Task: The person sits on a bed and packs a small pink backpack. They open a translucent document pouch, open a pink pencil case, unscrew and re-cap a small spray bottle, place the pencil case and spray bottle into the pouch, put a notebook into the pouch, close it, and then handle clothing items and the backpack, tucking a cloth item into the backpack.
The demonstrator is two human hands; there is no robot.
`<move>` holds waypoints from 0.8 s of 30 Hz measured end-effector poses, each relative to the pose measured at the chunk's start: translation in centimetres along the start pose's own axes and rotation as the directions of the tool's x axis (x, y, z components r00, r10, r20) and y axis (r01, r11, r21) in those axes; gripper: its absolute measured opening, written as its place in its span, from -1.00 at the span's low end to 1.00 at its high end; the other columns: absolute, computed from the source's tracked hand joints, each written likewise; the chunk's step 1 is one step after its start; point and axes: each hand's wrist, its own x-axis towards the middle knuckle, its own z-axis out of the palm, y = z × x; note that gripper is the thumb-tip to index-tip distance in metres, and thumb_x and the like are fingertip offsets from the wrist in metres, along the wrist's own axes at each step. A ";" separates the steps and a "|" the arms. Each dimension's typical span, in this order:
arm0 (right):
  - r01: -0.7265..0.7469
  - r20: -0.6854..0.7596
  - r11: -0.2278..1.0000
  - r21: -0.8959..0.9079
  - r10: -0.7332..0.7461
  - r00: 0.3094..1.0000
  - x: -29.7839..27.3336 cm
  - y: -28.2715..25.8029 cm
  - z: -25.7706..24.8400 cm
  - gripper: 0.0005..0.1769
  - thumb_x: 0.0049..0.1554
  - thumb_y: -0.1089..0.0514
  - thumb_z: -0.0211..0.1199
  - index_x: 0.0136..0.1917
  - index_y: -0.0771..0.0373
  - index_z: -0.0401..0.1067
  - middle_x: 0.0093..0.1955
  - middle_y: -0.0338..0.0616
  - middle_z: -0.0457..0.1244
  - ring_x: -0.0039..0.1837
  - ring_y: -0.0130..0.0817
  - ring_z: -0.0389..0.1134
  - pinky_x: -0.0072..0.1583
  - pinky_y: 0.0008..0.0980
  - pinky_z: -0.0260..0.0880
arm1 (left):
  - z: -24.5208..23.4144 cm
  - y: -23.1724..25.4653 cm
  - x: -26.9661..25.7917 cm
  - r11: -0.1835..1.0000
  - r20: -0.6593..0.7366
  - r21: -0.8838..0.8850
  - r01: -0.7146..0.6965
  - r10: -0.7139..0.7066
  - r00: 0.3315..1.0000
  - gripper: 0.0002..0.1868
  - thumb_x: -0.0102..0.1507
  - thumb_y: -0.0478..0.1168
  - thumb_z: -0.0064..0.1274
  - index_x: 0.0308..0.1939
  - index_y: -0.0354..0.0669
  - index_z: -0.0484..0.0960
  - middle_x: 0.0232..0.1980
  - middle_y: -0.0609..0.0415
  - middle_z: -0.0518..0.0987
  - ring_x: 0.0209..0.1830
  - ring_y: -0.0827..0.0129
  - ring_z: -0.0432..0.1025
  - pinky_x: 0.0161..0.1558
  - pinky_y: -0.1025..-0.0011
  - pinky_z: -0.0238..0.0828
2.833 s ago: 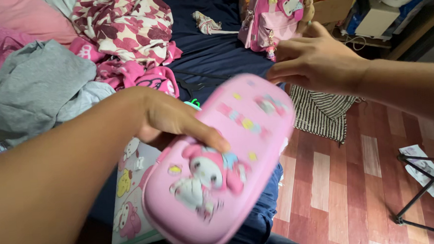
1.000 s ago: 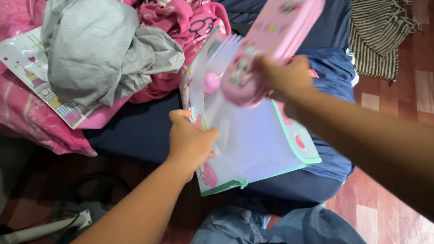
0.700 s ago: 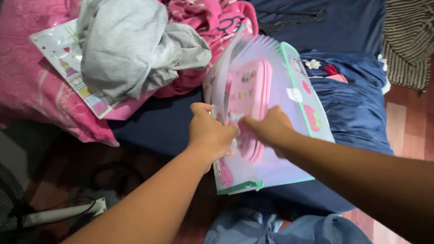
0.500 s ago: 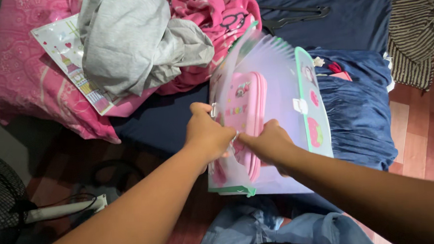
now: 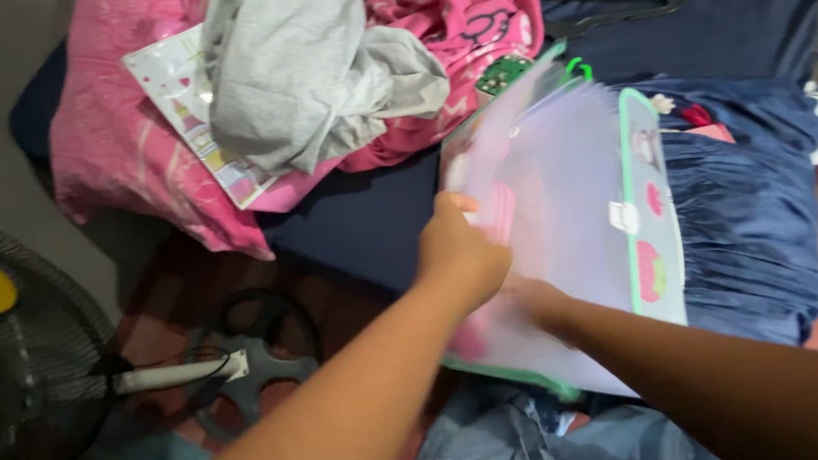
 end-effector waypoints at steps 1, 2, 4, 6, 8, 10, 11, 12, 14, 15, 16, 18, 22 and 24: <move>0.020 0.041 0.999 0.035 -0.021 0.999 0.2 0.2 0.1 -0.45 0.20 -0.07 0.23 0.27 0.39 0.39 0.10 0.17 0.40 -0.06 -0.24 0.42 0.02 -0.22 0.50 | -0.1 0.3 0.2 0.999 -0.043 -0.048 -0.015 0.013 0.999 -0.36 -0.08 -0.29 0.35 0.04 -0.13 0.41 -0.01 -0.16 0.62 -0.04 0.04 0.59 -0.04 0.24 0.53; 0.017 0.093 0.994 0.106 -0.027 0.995 0.0 0.6 -0.4 -0.47 0.19 -0.05 0.22 0.28 0.37 0.39 0.10 0.14 0.39 -0.05 -0.25 0.42 0.02 -0.24 0.50 | -0.4 0.5 0.6 0.999 -0.035 -0.047 -0.024 0.022 0.999 -0.42 -0.05 -0.29 0.29 0.03 -0.12 0.42 -0.05 -0.16 0.64 -0.09 0.04 0.61 -0.08 0.22 0.54; -0.013 0.175 0.968 0.249 -0.032 0.984 -0.7 1.0 -2.1 -0.50 0.19 -0.01 0.21 0.30 0.34 0.39 0.10 0.08 0.39 -0.02 -0.27 0.42 0.02 -0.28 0.49 | -1.1 1.4 1.8 0.998 -0.008 -0.051 -0.045 0.045 0.999 -0.53 0.01 -0.31 0.17 0.00 -0.10 0.45 -0.13 -0.15 0.67 -0.19 0.05 0.65 -0.17 0.20 0.58; -0.069 0.213 0.920 0.387 -0.017 0.977 -2.5 1.9 -5.0 -0.52 0.18 0.04 0.20 0.31 0.30 0.39 0.10 0.03 0.38 0.00 -0.29 0.43 0.03 -0.31 0.48 | -2.0 1.8 2.6 0.988 -0.060 0.010 -0.157 0.157 0.986 -0.63 0.05 -0.28 0.19 -0.06 -0.09 0.54 -0.17 -0.08 0.67 -0.22 0.12 0.62 -0.19 0.23 0.54; -0.093 0.177 0.860 0.502 0.003 0.984 -4.5 2.5 -8.2 -0.53 0.17 0.08 0.18 0.33 0.26 0.39 0.10 -0.03 0.38 0.02 -0.31 0.43 0.03 -0.35 0.47 | -1.9 2.2 2.9 0.993 0.005 -0.040 -0.112 0.112 0.994 -0.69 0.08 -0.28 0.15 -0.09 -0.09 0.59 -0.22 -0.01 0.64 -0.29 0.18 0.59 -0.26 0.26 0.53; -0.080 0.099 0.796 0.599 0.026 0.995 -7.0 2.9 -10.9 -0.53 0.17 0.12 0.17 0.34 0.22 0.39 0.10 -0.08 0.37 0.04 -0.33 0.43 0.03 -0.39 0.46 | -1.2 2.4 2.5 0.980 0.197 -0.156 0.122 -0.090 0.976 -0.71 0.09 -0.29 0.05 -0.09 -0.08 0.60 -0.27 0.08 0.58 -0.42 0.23 0.57 -0.39 0.29 0.56; -0.070 0.060 0.768 0.637 0.041 0.997 -8.3 2.9 -12.1 -0.53 0.16 0.15 0.16 0.35 0.21 0.39 0.10 -0.11 0.37 0.05 -0.34 0.43 0.04 -0.41 0.45 | -0.4 2.5 2.2 0.986 0.221 -0.129 0.104 -0.074 0.972 -0.71 0.10 -0.28 0.06 -0.09 -0.07 0.62 -0.28 0.12 0.57 -0.43 0.29 0.55 -0.41 0.31 0.55; -0.060 0.030 0.751 0.658 0.053 0.998 -9.2 2.9 -13.1 -0.52 0.16 0.17 0.16 0.36 0.19 0.39 0.10 -0.14 0.37 0.06 -0.35 0.43 0.04 -0.42 0.45 | 0.6 2.6 1.9 0.991 0.244 -0.100 0.085 -0.059 0.968 -0.71 0.10 -0.27 0.07 -0.08 -0.07 0.63 -0.29 0.15 0.56 -0.43 0.36 0.52 -0.43 0.33 0.55; -0.045 -0.033 0.737 0.674 0.091 0.995 -10.9 2.8 -15.1 -0.52 0.15 0.19 0.14 0.35 0.16 0.39 0.12 -0.18 0.39 0.11 -0.38 0.46 0.04 -0.47 0.45 | 2.4 2.8 1.2 0.996 0.310 -0.076 0.047 -0.021 0.950 -0.70 0.12 -0.28 0.07 -0.06 -0.06 0.66 -0.30 0.17 0.57 -0.44 0.44 0.49 -0.44 0.37 0.51; -0.044 -0.030 0.675 0.736 0.097 0.995 -11.5 2.6 -15.9 -0.52 0.16 0.16 0.15 0.36 0.18 0.38 0.14 -0.17 0.38 0.11 -0.38 0.45 0.06 -0.47 0.47 | 3.2 2.8 0.9 0.996 0.352 -0.082 0.029 0.002 0.936 -0.70 0.13 -0.28 0.06 -0.06 -0.06 0.67 -0.30 0.16 0.59 -0.44 0.45 0.49 -0.43 0.39 0.48; -0.041 -0.025 0.611 0.790 0.099 0.995 -12.0 2.6 -16.8 -0.53 0.18 0.14 0.15 0.36 0.20 0.37 0.15 -0.15 0.37 0.12 -0.37 0.44 0.09 -0.46 0.49 | 4.1 3.0 0.7 0.996 0.389 -0.091 0.014 0.023 0.921 -0.70 0.14 -0.29 0.05 -0.05 -0.06 0.68 -0.30 0.15 0.61 -0.44 0.47 0.48 -0.42 0.41 0.45; -0.070 0.041 0.565 0.822 0.063 0.997 -12.9 2.9 -18.8 -0.53 0.16 0.11 0.19 0.34 0.20 0.39 0.15 -0.19 0.38 0.14 -0.39 0.44 0.10 -0.46 0.51 | 5.9 3.7 0.6 0.991 0.417 -0.112 0.075 -0.021 0.908 -0.71 0.17 -0.30 0.01 -0.04 -0.07 0.67 -0.32 0.12 0.59 -0.47 0.43 0.47 -0.43 0.41 0.48; -0.204 0.294 0.751 0.628 0.014 0.956 -13.8 5.1 -24.0 -0.57 0.09 0.08 0.31 0.23 0.18 0.48 0.07 -0.31 0.41 0.09 -0.48 0.43 0.01 -0.49 0.49 | 9.1 6.2 1.2 0.945 0.405 -0.270 0.183 -0.061 0.912 -0.72 0.17 -0.30 0.02 -0.04 -0.11 0.64 -0.30 0.18 0.60 -0.43 0.49 0.49 -0.44 0.40 0.49; -0.198 0.296 0.865 0.461 0.061 0.953 -13.1 6.8 -26.8 -0.62 0.08 0.06 0.36 0.16 0.17 0.55 0.00 -0.33 0.42 -0.01 -0.53 0.38 -0.08 -0.53 0.42 | 10.3 7.6 1.7 0.954 0.329 -0.251 0.161 -0.072 0.941 -0.74 0.20 -0.27 0.02 -0.05 -0.10 0.66 -0.32 0.16 0.59 -0.45 0.45 0.47 -0.43 0.40 0.49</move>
